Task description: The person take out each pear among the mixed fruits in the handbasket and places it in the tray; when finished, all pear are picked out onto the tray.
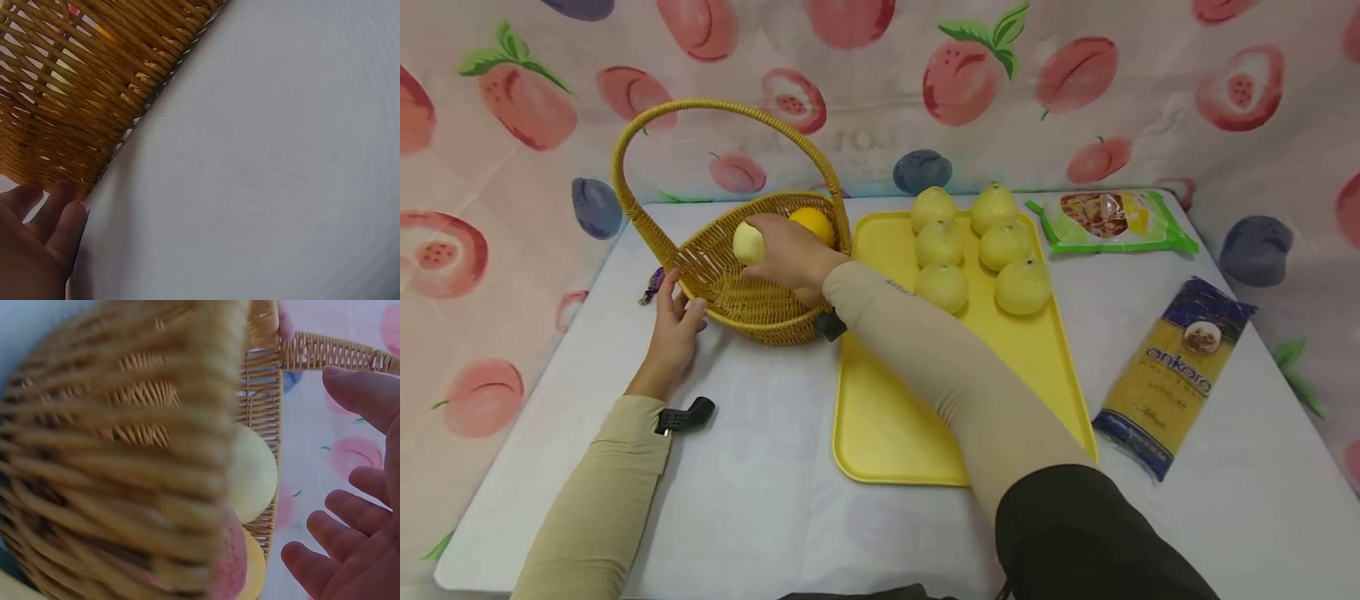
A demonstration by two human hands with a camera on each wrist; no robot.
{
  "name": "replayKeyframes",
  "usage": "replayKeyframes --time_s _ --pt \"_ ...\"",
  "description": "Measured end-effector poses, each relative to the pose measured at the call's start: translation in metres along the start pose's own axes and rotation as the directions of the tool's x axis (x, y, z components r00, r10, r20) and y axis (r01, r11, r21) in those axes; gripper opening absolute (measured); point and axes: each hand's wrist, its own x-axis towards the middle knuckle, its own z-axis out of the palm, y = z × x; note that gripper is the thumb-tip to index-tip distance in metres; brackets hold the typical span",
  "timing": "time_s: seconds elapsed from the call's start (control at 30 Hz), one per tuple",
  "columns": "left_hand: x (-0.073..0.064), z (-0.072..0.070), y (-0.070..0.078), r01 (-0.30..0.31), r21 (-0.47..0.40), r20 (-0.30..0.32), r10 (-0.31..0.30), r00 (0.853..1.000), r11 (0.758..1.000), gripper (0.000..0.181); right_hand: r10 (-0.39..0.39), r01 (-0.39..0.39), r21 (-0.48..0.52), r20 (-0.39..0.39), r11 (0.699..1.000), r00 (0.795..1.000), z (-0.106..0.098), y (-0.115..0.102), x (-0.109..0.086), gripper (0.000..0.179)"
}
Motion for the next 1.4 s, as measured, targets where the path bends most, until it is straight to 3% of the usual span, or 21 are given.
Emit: replayKeyframes --time_s 0.43,0.63,1.1,1.4 --pt "0.002 -0.001 0.001 -0.015 0.014 0.006 0.015 1.0 1.0 0.074 0.104 -0.099 -0.089 0.053 0.991 0.993 -0.018 -0.004 0.03 0.083" --pt "0.002 -0.002 0.0 -0.009 0.001 0.016 0.009 1.0 1.0 0.074 0.161 -0.152 -0.097 0.09 0.984 0.983 -0.012 0.002 0.04 0.081" --pt "0.001 -0.002 -0.002 -0.012 -0.016 0.017 0.012 1.0 1.0 0.073 0.119 -0.101 -0.158 0.112 0.982 0.986 0.004 -0.006 0.05 0.079" --pt "0.001 -0.003 -0.003 -0.023 -0.012 0.015 0.023 1.0 1.0 0.074 0.148 -0.135 -0.082 0.172 0.987 0.974 0.005 0.001 0.05 0.081"
